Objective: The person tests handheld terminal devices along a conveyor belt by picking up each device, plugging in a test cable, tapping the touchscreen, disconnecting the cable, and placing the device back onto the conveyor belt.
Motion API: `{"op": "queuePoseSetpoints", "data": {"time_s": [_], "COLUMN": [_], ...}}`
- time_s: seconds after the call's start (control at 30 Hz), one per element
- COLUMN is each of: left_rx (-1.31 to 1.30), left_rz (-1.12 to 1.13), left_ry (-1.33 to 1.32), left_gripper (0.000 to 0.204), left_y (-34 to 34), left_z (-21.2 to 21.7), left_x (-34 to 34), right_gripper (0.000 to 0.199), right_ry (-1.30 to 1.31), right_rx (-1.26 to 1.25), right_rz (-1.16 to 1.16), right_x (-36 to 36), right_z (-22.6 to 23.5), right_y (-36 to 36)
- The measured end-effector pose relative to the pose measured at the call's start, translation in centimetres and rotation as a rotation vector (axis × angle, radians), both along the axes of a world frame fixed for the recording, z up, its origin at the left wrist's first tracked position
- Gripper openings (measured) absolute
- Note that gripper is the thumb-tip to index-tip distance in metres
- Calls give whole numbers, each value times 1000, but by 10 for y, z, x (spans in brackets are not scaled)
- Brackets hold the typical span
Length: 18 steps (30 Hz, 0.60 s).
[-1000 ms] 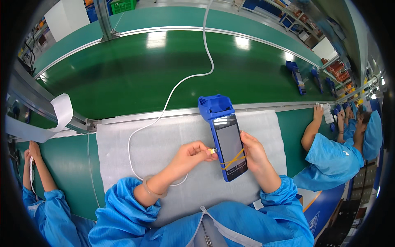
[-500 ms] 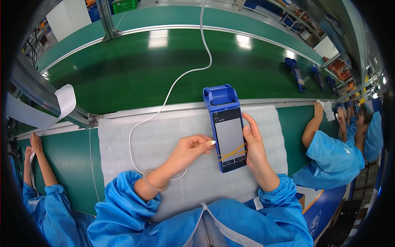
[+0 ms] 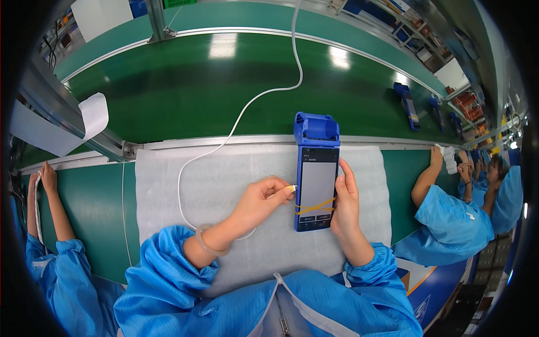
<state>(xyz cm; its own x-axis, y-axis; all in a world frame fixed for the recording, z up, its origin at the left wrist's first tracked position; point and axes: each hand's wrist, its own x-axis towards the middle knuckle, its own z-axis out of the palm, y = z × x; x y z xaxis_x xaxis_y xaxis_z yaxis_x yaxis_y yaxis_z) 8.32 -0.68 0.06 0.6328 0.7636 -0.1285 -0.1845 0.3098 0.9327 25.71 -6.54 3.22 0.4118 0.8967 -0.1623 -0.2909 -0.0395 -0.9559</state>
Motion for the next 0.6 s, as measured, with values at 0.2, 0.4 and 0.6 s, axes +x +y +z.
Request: {"op": "queuePoseSetpoints", "data": {"time_s": [0.2,0.4,0.6], "left_rx": [66,216,415], "left_rz": [-32,97,283], "left_ry": [117,254,425], "left_gripper": [15,12,6], "left_y": [0,-13,-30], "left_z": [5,22,19], "left_x": [-6,-15,-33], "right_gripper": [37,38,39], "right_ry": [-19,-13,-34], "right_rx": [-14,-38,-24], "right_rz": [77,151,239], "right_x": [1,-8,-26], "right_z": [4,1,-8], "right_y": [1,3,-1]}}
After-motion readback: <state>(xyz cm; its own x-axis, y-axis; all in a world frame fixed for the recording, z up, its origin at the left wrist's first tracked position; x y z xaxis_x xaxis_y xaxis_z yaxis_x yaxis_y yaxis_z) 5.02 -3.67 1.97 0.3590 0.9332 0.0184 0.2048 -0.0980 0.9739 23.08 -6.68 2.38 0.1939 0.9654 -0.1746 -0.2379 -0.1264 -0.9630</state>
